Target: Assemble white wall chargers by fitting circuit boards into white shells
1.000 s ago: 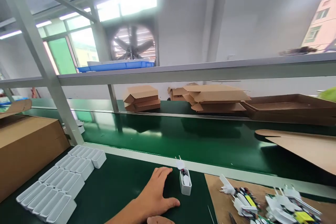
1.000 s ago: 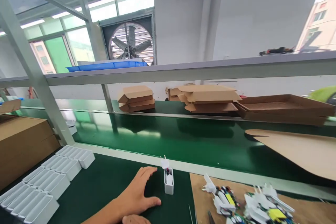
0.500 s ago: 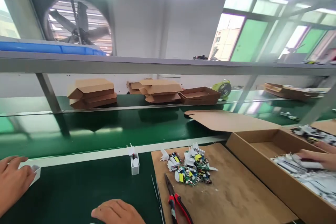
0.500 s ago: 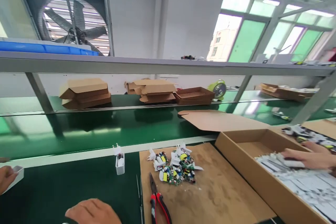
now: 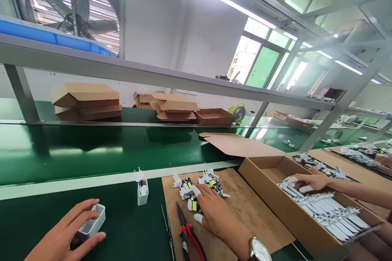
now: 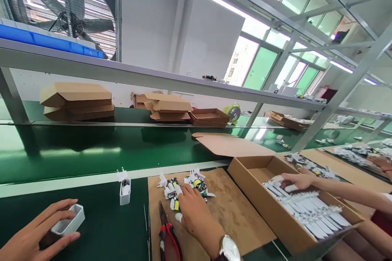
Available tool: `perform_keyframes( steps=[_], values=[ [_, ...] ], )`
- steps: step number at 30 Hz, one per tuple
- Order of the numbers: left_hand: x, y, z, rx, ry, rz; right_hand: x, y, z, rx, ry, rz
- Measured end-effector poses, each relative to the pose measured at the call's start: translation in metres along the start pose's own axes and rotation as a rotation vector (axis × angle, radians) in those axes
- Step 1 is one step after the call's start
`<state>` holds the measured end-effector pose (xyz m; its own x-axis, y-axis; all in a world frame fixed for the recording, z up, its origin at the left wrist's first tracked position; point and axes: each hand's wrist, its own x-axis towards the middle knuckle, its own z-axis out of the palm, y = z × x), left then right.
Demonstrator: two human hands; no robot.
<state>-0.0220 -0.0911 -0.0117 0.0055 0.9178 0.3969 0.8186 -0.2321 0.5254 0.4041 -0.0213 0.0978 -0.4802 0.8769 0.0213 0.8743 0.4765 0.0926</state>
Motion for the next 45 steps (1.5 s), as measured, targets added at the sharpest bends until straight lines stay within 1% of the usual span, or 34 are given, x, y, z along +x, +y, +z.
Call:
perform_keyframes(
  steps=[3,6,8,9,10,12,13,14,15,16,18,20,21,22,24,26,27,29,31,33,35,38,39,42,43,45],
  values=[
    [-0.008,0.004,0.005,-0.087,-0.047,0.021,-0.012,0.005,0.0,-0.025,0.012,0.008],
    [-0.011,0.007,0.006,-0.107,-0.029,0.014,-0.013,-0.004,-0.014,-0.003,0.078,0.023],
    [-0.01,0.011,0.006,-0.128,0.007,-0.003,-0.008,-0.02,-0.029,0.151,0.13,0.019],
    [-0.009,0.013,0.005,-0.141,0.022,-0.01,-0.005,-0.03,-0.036,0.271,0.125,-0.009],
    [-0.008,0.015,0.004,-0.151,0.033,-0.012,-0.001,-0.042,-0.042,0.399,0.086,-0.066],
    [-0.005,0.019,0.0,-0.154,0.02,0.003,0.01,-0.067,-0.049,0.571,-0.072,-0.266],
    [-0.004,0.02,-0.002,-0.149,0.009,0.01,0.016,-0.079,-0.05,0.585,-0.133,-0.377],
    [-0.004,0.02,-0.004,-0.142,0.001,0.013,0.023,-0.09,-0.049,0.558,-0.163,-0.47],
    [-0.004,0.02,-0.006,-0.138,-0.001,0.013,0.029,-0.099,-0.046,0.499,-0.158,-0.526],
    [-0.005,0.02,-0.007,-0.139,0.001,0.01,0.036,-0.108,-0.043,0.425,-0.134,-0.528],
    [-0.007,0.019,-0.01,-0.159,-0.003,-0.01,0.045,-0.122,-0.036,0.289,-0.113,-0.404],
    [-0.007,0.021,-0.011,-0.197,-0.043,-0.05,0.049,-0.135,-0.029,0.224,-0.154,-0.266],
    [-0.007,0.022,-0.012,-0.22,-0.074,-0.072,0.05,-0.14,-0.026,0.214,-0.176,-0.227],
    [-0.007,0.024,-0.012,-0.243,-0.106,-0.087,0.05,-0.146,-0.023,0.217,-0.194,-0.215],
    [-0.006,0.027,-0.013,-0.287,-0.16,-0.101,0.05,-0.154,-0.017,0.278,-0.201,-0.276],
    [-0.005,0.029,-0.014,-0.318,-0.19,-0.108,0.051,-0.158,-0.01,0.35,-0.169,-0.339],
    [-0.004,0.03,-0.014,-0.328,-0.197,-0.117,0.051,-0.16,-0.006,0.36,-0.149,-0.329],
    [-0.004,0.031,-0.015,-0.338,-0.207,-0.144,0.051,-0.162,0.004,0.323,-0.128,-0.228],
    [-0.003,0.032,-0.016,-0.334,-0.219,-0.175,0.05,-0.165,0.014,0.29,-0.2,-0.131],
    [-0.003,0.032,-0.015,-0.334,-0.244,-0.211,0.047,-0.168,0.024,0.329,-0.302,-0.138],
    [-0.003,0.032,-0.015,-0.347,-0.269,-0.254,0.044,-0.168,0.032,0.434,-0.319,-0.123],
    [-0.004,0.033,-0.012,-0.341,-0.264,-0.276,0.039,-0.159,0.038,0.615,-0.199,-0.062],
    [-0.004,0.033,-0.011,-0.324,-0.254,-0.272,0.038,-0.154,0.038,0.644,-0.159,-0.066],
    [-0.004,0.035,-0.007,-0.274,-0.265,-0.255,0.035,-0.139,0.035,0.599,-0.074,-0.151],
    [-0.004,0.035,-0.006,-0.265,-0.273,-0.251,0.034,-0.136,0.033,0.572,-0.062,-0.172],
    [-0.004,0.036,-0.005,-0.255,-0.27,-0.237,0.034,-0.136,0.03,0.528,-0.086,-0.145]
  ],
)
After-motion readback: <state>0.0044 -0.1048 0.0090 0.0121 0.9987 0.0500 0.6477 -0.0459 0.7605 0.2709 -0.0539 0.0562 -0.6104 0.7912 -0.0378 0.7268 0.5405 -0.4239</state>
